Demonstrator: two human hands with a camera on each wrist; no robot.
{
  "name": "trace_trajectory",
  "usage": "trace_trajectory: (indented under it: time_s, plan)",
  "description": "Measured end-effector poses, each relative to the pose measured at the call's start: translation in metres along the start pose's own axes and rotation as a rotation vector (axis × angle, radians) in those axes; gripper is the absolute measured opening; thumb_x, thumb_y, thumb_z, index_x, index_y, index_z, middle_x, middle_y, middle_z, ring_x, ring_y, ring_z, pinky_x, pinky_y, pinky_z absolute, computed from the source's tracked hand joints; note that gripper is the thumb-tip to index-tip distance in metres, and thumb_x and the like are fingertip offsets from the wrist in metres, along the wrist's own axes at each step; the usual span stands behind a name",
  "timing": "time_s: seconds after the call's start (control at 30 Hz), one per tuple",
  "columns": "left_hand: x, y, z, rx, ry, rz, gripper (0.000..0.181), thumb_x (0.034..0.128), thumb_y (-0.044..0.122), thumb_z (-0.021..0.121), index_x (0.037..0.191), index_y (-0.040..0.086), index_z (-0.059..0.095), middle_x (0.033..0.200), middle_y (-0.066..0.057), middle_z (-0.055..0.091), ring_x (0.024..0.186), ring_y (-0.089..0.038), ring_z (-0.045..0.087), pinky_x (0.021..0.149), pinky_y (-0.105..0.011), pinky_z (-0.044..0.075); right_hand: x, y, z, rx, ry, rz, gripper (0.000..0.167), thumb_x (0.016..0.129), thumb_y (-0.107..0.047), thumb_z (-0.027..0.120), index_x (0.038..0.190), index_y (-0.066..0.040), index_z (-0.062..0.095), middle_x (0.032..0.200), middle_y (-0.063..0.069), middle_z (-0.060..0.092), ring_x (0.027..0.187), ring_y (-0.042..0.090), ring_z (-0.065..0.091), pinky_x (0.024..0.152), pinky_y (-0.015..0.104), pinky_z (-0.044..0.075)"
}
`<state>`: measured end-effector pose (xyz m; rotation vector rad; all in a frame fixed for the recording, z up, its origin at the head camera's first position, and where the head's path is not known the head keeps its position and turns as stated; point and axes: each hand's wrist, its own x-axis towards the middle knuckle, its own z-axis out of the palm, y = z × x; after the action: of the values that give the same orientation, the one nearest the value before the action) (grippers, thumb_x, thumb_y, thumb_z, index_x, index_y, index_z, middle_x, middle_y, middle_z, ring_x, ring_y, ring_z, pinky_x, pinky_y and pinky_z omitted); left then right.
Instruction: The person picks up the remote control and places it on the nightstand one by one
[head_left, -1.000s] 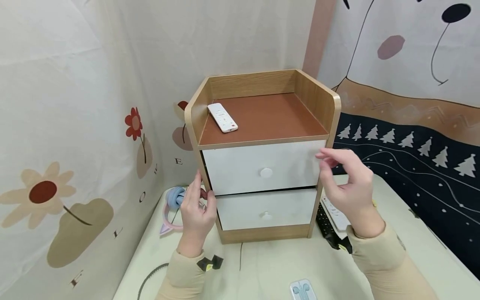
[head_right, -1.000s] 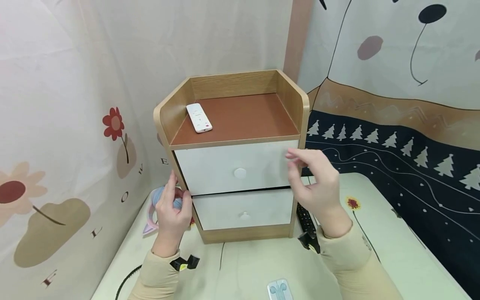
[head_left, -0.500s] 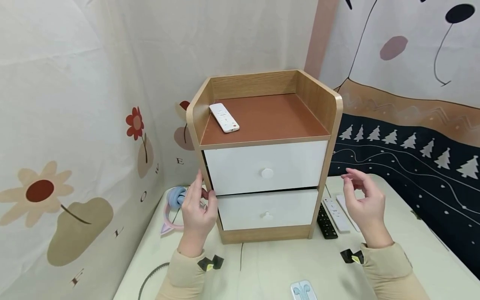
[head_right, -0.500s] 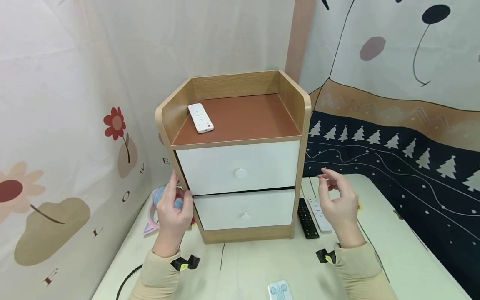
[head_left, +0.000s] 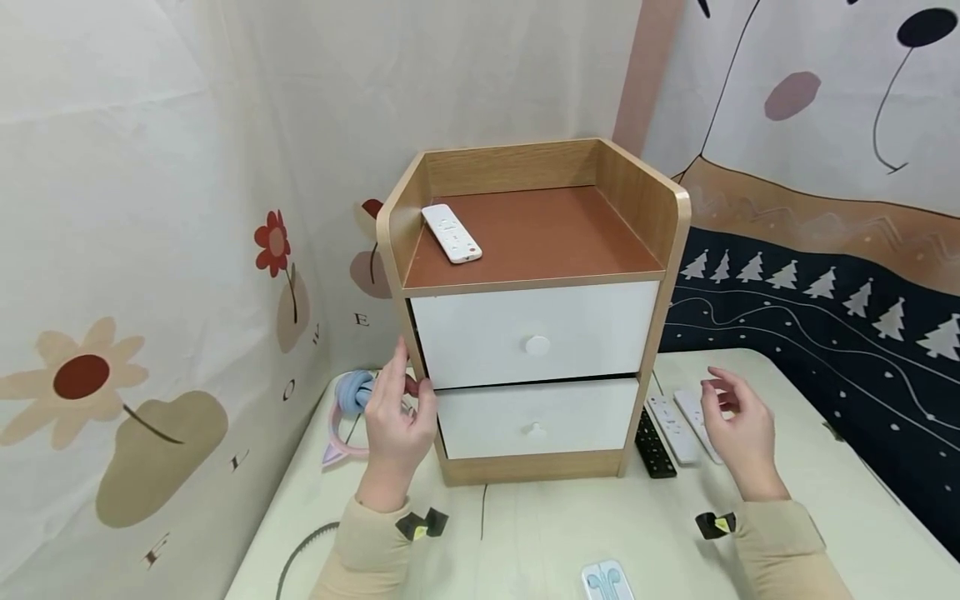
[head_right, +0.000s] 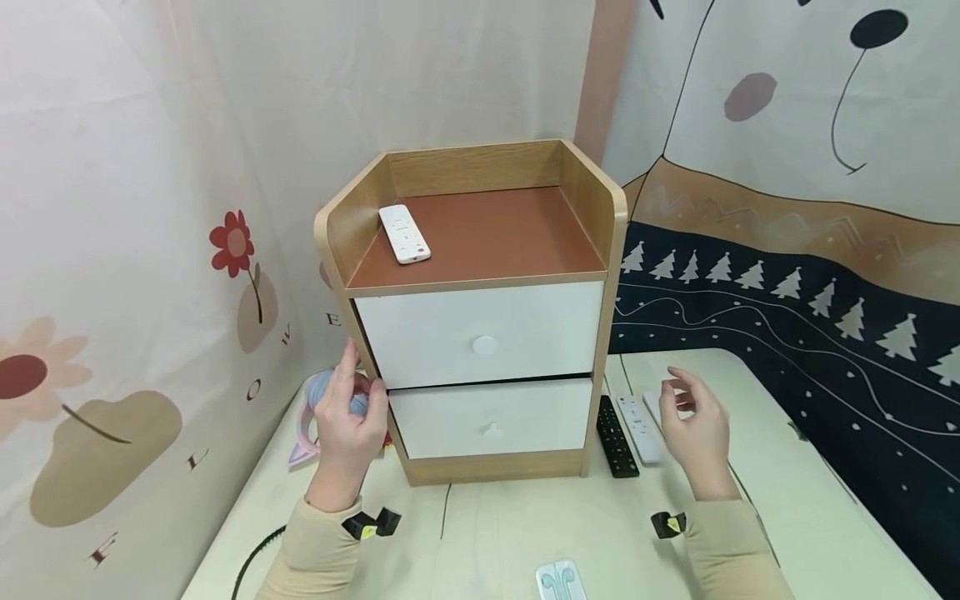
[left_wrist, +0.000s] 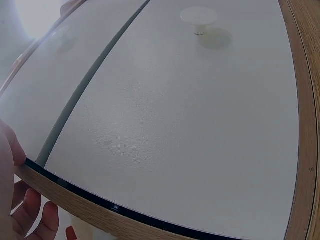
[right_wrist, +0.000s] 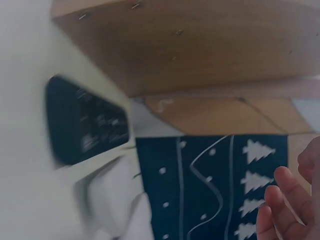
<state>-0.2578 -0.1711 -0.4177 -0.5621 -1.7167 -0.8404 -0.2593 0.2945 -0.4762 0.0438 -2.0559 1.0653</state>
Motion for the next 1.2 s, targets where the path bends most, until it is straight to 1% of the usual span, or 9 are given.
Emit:
trace_trajectory:
  time_s: [0.3,0.47,0.63,0.77,0.87,0.97,1.03,1.1,1.2]
  plan:
    - [0.000,0.001,-0.002,0.003,-0.014,-0.015,0.063,0.0937,-0.002,0.062,0.155,-0.012,0.053,0.095,-0.018,0.068,0.074,-0.024,0.058,0.070,-0.028,0.047,-0.019,0.026,0.001,-0.056,-0.022,0.115,0.035,0.103,-0.006,0.066,0.137,-0.001,0.072,0.114,0.027,0.078,0.081,-0.027,0.050,0.076,-0.001,0.043]
    - [-0.001,0.000,-0.003,0.017,-0.020,-0.006,0.064,0.0946,0.001,0.062,0.156,-0.011,0.052,0.094,-0.019,0.067,0.075,-0.023,0.058,0.069,-0.026,0.047,-0.024,0.032,0.003,-0.063,-0.035,0.157,0.036,0.103,-0.006,0.065,0.138,-0.001,0.071,0.118,0.026,0.077,0.082,-0.026,0.050,0.076,-0.001,0.043]
    - [0.001,0.000,-0.003,0.013,-0.017,0.016,0.065,0.0941,0.000,0.063,0.157,-0.011,0.051,0.095,-0.020,0.067,0.075,-0.023,0.058,0.065,-0.033,0.050,-0.028,0.037,0.002,-0.097,-0.079,0.214,0.038,0.105,-0.011,0.062,0.142,-0.001,0.069,0.123,0.024,0.077,0.084,-0.024,0.047,0.077,0.000,0.040]
    - [0.002,0.001,-0.002,0.008,-0.029,0.003,0.065,0.0940,-0.002,0.063,0.157,-0.010,0.051,0.095,-0.019,0.067,0.076,-0.023,0.059,0.066,-0.036,0.050,-0.030,0.042,0.002,-0.118,-0.077,0.218,0.038,0.105,-0.010,0.063,0.141,-0.001,0.070,0.122,0.025,0.077,0.084,-0.024,0.047,0.076,0.000,0.039]
    - [0.003,0.002,-0.003,0.007,-0.033,-0.009,0.064,0.0948,-0.001,0.063,0.157,-0.011,0.052,0.095,-0.020,0.067,0.076,-0.024,0.059,0.066,-0.036,0.050,-0.031,0.042,0.003,-0.157,-0.094,0.240,0.038,0.105,-0.012,0.062,0.142,-0.003,0.070,0.127,0.022,0.077,0.093,-0.010,0.057,0.080,0.003,0.040]
    - [0.003,0.002,-0.003,0.001,-0.022,-0.013,0.062,0.0946,-0.001,0.062,0.155,-0.011,0.053,0.095,-0.020,0.067,0.075,-0.024,0.058,0.066,-0.035,0.048,-0.032,0.043,0.003,-0.196,-0.137,0.285,0.040,0.107,-0.016,0.060,0.144,-0.003,0.069,0.137,0.023,0.072,0.111,0.020,0.066,0.092,0.021,0.047]
    - [0.004,0.002,-0.003,0.009,-0.014,-0.003,0.063,0.0939,-0.001,0.062,0.155,-0.011,0.053,0.093,-0.020,0.066,0.074,-0.024,0.058,0.066,-0.033,0.047,-0.034,0.044,0.003,-0.223,-0.171,0.310,0.042,0.108,-0.019,0.058,0.146,-0.002,0.067,0.144,0.027,0.066,0.123,0.040,0.062,0.100,0.041,0.048]
    - [0.004,0.002,-0.003,0.008,-0.009,0.004,0.063,0.0933,-0.002,0.062,0.155,-0.012,0.053,0.092,-0.019,0.066,0.073,-0.024,0.057,0.067,-0.031,0.046,-0.036,0.046,0.002,-0.241,-0.191,0.327,0.044,0.107,-0.019,0.057,0.147,0.000,0.065,0.148,0.032,0.061,0.133,0.052,0.055,0.107,0.059,0.045]
    - [0.003,0.002,-0.002,0.005,-0.010,0.002,0.063,0.0933,-0.002,0.062,0.154,-0.012,0.054,0.090,-0.019,0.065,0.073,-0.024,0.057,0.068,-0.028,0.046,-0.039,0.051,0.000,-0.281,-0.218,0.343,0.047,0.106,-0.019,0.057,0.147,0.002,0.063,0.151,0.037,0.056,0.138,0.059,0.049,0.114,0.069,0.038]
